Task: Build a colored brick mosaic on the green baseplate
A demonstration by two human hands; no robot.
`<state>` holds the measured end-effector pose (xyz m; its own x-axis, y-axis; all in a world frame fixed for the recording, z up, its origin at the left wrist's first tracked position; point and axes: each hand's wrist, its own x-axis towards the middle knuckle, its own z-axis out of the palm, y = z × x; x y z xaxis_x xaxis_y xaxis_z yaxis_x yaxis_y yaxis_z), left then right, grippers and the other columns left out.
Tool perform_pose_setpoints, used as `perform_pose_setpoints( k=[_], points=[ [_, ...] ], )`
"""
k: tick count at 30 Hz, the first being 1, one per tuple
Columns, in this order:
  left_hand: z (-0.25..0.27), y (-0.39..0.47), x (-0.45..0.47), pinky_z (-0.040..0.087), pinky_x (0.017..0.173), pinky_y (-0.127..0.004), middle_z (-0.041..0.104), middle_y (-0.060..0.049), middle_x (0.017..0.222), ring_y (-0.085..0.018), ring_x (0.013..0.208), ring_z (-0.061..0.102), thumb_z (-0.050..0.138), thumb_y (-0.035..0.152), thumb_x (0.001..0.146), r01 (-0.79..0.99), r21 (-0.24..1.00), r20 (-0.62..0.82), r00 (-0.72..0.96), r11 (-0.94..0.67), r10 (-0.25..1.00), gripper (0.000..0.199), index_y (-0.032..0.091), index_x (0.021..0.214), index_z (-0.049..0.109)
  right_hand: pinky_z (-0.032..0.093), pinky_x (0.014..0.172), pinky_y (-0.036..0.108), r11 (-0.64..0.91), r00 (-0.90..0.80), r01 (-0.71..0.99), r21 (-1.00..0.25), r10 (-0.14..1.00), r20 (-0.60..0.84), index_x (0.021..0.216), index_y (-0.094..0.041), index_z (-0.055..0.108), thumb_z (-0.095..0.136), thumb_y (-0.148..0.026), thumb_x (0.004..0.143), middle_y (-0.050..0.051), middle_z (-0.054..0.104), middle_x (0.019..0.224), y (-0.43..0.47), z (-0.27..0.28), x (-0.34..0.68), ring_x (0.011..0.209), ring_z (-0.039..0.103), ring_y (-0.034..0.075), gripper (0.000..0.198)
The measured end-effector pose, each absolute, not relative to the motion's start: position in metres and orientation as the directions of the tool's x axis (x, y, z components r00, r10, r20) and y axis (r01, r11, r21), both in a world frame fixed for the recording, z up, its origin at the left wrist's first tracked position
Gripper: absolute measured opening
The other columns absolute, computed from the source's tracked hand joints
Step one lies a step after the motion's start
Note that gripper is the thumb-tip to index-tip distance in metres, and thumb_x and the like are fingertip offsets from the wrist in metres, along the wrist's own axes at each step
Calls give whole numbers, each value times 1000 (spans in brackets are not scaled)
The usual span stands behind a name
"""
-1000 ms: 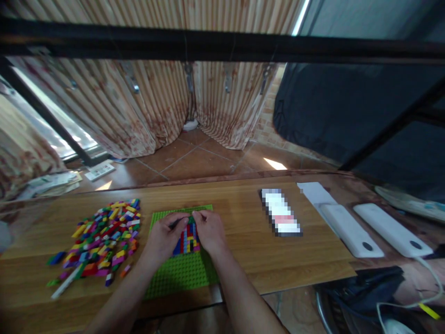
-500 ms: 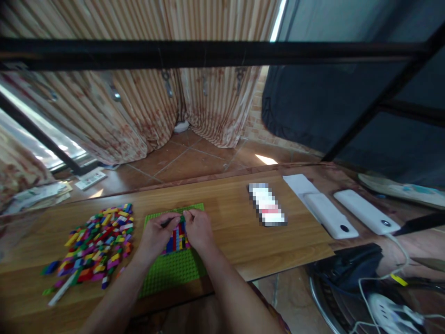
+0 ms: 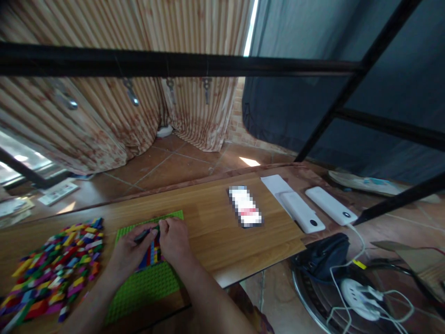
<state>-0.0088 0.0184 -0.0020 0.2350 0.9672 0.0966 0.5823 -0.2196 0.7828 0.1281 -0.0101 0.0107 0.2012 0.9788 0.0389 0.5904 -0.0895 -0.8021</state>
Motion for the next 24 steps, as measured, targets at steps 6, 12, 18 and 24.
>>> perform_pose_setpoints(
  k=[6,12,18,24],
  points=[
    [4,19,-9,52,93,-39,75,-8,104,-24,93,69,53,52,82,608,753,100,271,-251,957,40,20,96,73,45,90,30,-23,166,594,-804,982,94,98,-15,69,45,-19,95,10,72,99,-20,16,129,98,64,19,25],
    [1,20,-6,54,90,-37,75,-5,99,-22,90,69,56,48,82,590,734,171,320,-337,932,33,23,94,73,47,92,33,-33,185,595,-803,978,97,105,-16,68,43,-17,94,11,71,103,-25,17,134,102,64,21,27],
    [1,19,3,53,90,-38,74,-7,97,-23,91,68,54,46,83,584,744,203,266,-325,942,32,21,89,73,47,95,36,-42,201,587,-808,975,95,111,-16,66,44,-17,93,12,71,107,-24,16,136,104,64,22,29],
    [2,18,7,52,90,-38,72,-8,98,-22,89,67,54,48,84,568,763,192,257,-309,947,35,20,94,73,46,98,37,-46,222,572,-819,970,100,119,-12,63,45,-13,89,14,69,113,-28,16,136,110,62,24,35]
  ],
)
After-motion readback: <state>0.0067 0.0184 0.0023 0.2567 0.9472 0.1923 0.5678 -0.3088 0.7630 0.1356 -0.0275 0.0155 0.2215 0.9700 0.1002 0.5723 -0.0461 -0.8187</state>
